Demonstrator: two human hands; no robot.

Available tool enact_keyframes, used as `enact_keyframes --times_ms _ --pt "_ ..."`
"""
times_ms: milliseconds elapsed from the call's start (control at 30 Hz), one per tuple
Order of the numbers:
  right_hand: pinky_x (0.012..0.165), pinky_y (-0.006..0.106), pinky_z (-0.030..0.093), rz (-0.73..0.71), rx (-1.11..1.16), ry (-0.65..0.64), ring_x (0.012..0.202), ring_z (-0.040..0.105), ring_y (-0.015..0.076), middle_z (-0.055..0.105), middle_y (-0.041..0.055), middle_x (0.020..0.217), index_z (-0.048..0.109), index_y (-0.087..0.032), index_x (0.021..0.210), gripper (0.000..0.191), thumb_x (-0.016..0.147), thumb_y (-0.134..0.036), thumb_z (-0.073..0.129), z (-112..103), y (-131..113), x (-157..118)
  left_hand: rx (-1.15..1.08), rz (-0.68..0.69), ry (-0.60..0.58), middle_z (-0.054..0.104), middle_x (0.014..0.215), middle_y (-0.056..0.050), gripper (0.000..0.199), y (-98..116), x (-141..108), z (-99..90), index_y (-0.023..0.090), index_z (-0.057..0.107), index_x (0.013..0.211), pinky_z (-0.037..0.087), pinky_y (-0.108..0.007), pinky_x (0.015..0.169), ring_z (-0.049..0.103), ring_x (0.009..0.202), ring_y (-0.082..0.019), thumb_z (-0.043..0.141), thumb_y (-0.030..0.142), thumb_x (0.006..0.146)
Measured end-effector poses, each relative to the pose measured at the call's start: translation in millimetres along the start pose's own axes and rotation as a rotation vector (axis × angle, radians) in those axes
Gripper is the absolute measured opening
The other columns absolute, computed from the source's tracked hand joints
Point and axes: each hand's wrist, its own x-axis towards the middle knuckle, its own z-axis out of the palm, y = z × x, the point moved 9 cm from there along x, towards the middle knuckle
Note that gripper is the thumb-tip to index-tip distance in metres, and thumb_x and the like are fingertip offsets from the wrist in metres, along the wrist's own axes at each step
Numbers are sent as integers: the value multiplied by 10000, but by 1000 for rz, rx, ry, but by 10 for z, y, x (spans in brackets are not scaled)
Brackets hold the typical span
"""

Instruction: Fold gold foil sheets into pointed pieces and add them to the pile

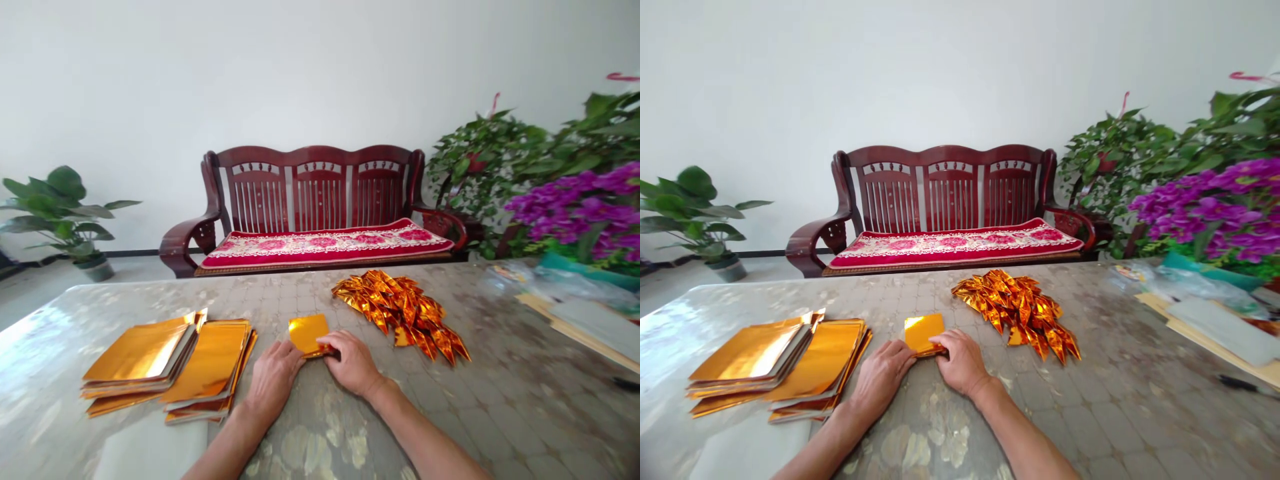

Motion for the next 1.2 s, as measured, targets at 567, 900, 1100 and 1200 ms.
enact_keyframes --times_ms 567,900,1100,1200 --pt "824 285 475 -8 36 -116 932 625 181 699 29 924 764 -255 952 186 911 -229 584 -112 96 -105 -391 -92 -35 690 869 -3 265 -34 2 60 243 697 867 433 -220 764 644 867 -156 463 306 974" --pt "779 271 453 74 69 -59 854 631 176 713 2 822 731 -241 803 155 882 -204 602 -152 178 -154 -345 -102 -48 681 823 -12 259 -24 27 83 218 676 781 412 -229 771 630 844 -160 502 312 948" --pt "728 259 428 112 -71 -87 823 619 167 696 0 809 677 -231 753 162 883 -230 581 -146 165 -135 -270 -219 -61 657 788 -6 270 -103 23 64 207 652 735 379 -236 722 616 825 -162 545 377 915" --pt "716 260 416 141 -125 -84 820 619 168 697 2 815 665 -233 749 155 880 -236 581 -137 182 -133 -257 -261 -63 664 791 -6 308 -144 29 62 205 647 719 365 -239 699 614 821 -167 556 437 899"
